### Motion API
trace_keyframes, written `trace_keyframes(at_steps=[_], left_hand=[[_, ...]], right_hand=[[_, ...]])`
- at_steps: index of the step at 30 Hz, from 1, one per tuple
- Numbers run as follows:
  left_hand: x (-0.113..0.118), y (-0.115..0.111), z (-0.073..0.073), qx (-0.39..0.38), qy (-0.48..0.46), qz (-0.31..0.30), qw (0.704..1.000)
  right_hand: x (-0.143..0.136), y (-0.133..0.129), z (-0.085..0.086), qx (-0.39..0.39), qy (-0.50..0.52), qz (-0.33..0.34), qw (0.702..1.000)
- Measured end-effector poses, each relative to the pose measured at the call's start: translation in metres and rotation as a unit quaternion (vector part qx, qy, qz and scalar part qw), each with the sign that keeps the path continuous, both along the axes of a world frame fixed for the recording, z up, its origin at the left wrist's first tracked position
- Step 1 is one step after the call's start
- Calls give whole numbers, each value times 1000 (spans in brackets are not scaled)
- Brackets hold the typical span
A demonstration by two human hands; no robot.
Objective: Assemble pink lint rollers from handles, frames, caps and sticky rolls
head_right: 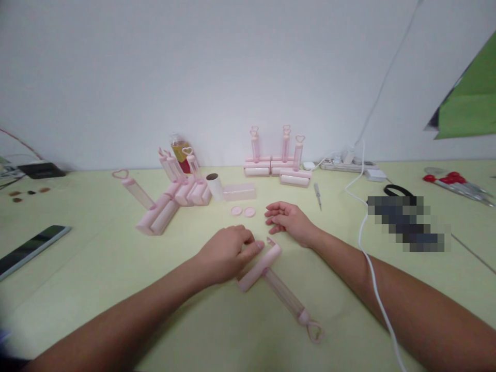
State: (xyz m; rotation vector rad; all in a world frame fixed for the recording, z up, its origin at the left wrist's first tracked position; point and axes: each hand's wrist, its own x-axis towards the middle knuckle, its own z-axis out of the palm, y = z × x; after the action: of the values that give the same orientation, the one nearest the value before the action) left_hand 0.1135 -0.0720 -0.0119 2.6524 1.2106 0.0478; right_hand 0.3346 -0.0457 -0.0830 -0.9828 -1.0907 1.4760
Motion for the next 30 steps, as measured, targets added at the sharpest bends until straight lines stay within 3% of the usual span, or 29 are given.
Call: trace_keyframes(at_steps=[3,5,8,10,13,15,17,22,28,30], left_hand=[[3,-21,1,-79,-8,-37,996],[0,-23,1,-107,-48,-49,992],[-10,-10,0,-131,-148,-8,980],[-18,0,-1,-143,-219,46,964],[-26,9,-2,-218,-332,101,912],[-29,9,1,-302,-411,94,855],[-31,7,7,-382,-457,65,801],[-34,3,16,-530,-407,16,744],[-32,0,3,-620,-408,-22,670],[-29,-1,0,-623,-416,-30,661]], right_hand=[[-1,-1,0,7,-11,-17,1000],[-3,-3,1,17,-23,-42,999],[-7,-10,6,50,-81,-62,994],[-10,-19,13,105,-162,-32,981],[-17,-32,24,212,-338,60,915],[-19,-39,27,271,-427,82,859],[-20,-41,27,323,-453,79,827],[-18,-38,18,407,-376,120,824],[-21,-39,16,414,-358,148,824],[-21,-38,15,413,-363,142,823]])
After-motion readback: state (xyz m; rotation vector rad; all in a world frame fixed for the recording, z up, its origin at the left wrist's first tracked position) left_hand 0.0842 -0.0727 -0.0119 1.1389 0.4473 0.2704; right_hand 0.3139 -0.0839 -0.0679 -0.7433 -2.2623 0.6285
